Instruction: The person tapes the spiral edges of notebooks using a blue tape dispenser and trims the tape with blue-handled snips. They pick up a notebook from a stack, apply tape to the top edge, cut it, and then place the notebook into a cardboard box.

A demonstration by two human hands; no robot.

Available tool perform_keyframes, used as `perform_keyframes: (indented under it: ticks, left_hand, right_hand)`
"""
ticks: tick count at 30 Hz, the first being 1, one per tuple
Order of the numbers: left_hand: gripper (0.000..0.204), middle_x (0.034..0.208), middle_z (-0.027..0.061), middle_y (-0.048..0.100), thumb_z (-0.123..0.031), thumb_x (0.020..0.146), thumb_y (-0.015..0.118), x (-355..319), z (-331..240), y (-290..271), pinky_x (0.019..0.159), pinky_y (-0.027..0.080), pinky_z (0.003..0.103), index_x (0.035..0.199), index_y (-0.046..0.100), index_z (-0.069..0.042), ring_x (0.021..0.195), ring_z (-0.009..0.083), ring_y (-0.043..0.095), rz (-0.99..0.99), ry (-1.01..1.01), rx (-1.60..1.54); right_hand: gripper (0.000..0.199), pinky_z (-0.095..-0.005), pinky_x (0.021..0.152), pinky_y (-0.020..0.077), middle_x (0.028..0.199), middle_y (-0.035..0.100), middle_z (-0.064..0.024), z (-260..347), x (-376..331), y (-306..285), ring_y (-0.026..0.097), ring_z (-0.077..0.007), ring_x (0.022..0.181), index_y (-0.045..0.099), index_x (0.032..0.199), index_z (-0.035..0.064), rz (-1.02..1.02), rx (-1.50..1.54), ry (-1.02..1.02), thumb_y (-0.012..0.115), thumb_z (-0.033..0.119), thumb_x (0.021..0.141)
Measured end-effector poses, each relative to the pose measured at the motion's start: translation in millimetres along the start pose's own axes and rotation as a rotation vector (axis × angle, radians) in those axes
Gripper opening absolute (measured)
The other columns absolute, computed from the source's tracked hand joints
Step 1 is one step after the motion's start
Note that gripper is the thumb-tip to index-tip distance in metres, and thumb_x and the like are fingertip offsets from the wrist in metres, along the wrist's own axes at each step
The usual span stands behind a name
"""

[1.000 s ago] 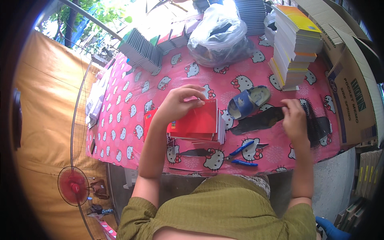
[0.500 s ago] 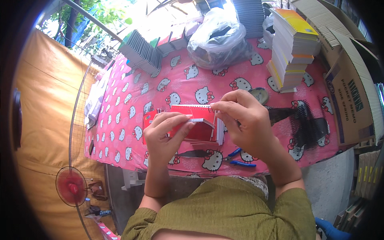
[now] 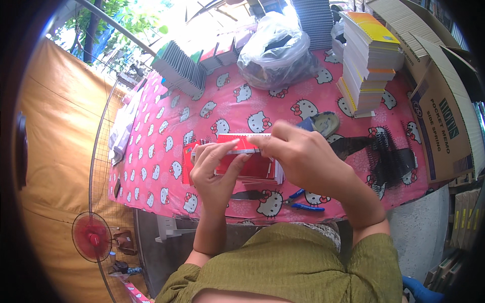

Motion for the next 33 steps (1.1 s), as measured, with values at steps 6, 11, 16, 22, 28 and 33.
perform_keyframes:
  ticks: [6,11,16,22,28,33]
  left_hand:
    - [0.024,0.085,-0.0002,0.068,-0.013,0.069,0.081,2,1,-1,0.088,0.033,0.033,0.09,0.072,-0.01,0.08,0.0155,0.058,0.027,0.045,0.037]
    - [0.026,0.084,0.0001,0.068,-0.011,0.067,0.081,3,1,-1,0.087,0.033,0.033,0.091,0.072,-0.01,0.079,0.0157,0.057,0.033,0.06,0.041]
    - [0.028,0.084,0.0004,0.068,-0.011,0.067,0.081,1,3,-1,0.085,0.033,0.032,0.094,0.072,-0.009,0.079,0.0154,0.057,0.034,0.071,0.03]
    - [0.031,0.085,0.0005,0.068,-0.012,0.066,0.081,2,3,-2,0.085,0.034,0.032,0.096,0.072,-0.01,0.078,0.0153,0.057,0.044,0.048,0.043]
    - [0.031,0.084,0.003,0.069,-0.006,0.065,0.082,2,2,-1,0.078,0.039,0.029,0.095,0.072,-0.006,0.077,0.0143,0.058,0.02,0.062,0.049]
    - [0.032,0.083,0.0031,0.07,-0.007,0.064,0.083,2,0,-6,0.078,0.039,0.029,0.094,0.072,-0.006,0.077,0.0147,0.059,0.032,0.087,0.019]
  right_hand:
    - [0.019,-0.0358,0.054,0.0481,0.085,0.054,-0.0066,3,3,8,0.061,-0.0254,0.072,0.059,0.097,0.0078,-0.054,-0.139,-0.039,0.067,0.014,0.081]
    - [0.015,-0.0357,0.053,0.0473,0.085,0.054,-0.0079,8,8,13,0.06,-0.0246,0.071,0.057,0.088,0.0061,-0.139,-0.139,-0.063,0.066,0.016,0.081]
    - [0.014,-0.0356,0.056,0.0478,0.084,0.054,-0.0085,12,10,17,0.059,-0.0252,0.073,0.056,0.085,0.0045,-0.148,-0.16,-0.102,0.065,0.014,0.08]
    - [0.016,-0.0366,0.061,0.0488,0.083,0.056,-0.0115,14,15,10,0.06,-0.0307,0.074,0.06,0.088,0.0019,-0.118,-0.025,-0.03,0.07,0.006,0.076]
    - [0.018,-0.0353,0.068,0.0506,0.089,0.061,-0.0145,-1,11,10,0.063,-0.0292,0.079,0.062,0.1,0.0002,-0.024,-0.051,0.007,0.064,0.005,0.082]
    - [0.032,-0.0385,0.084,0.0493,0.103,0.064,-0.0199,-107,-6,-27,0.062,-0.033,0.095,0.058,0.113,0.0,-0.168,0.039,0.359,0.063,0.005,0.082]
Point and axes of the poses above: each hand's wrist, its own x-axis towards the middle knuckle, its own y-axis out of the palm, z = x × y, the point moved 3 cm from there along x, towards the middle knuckle
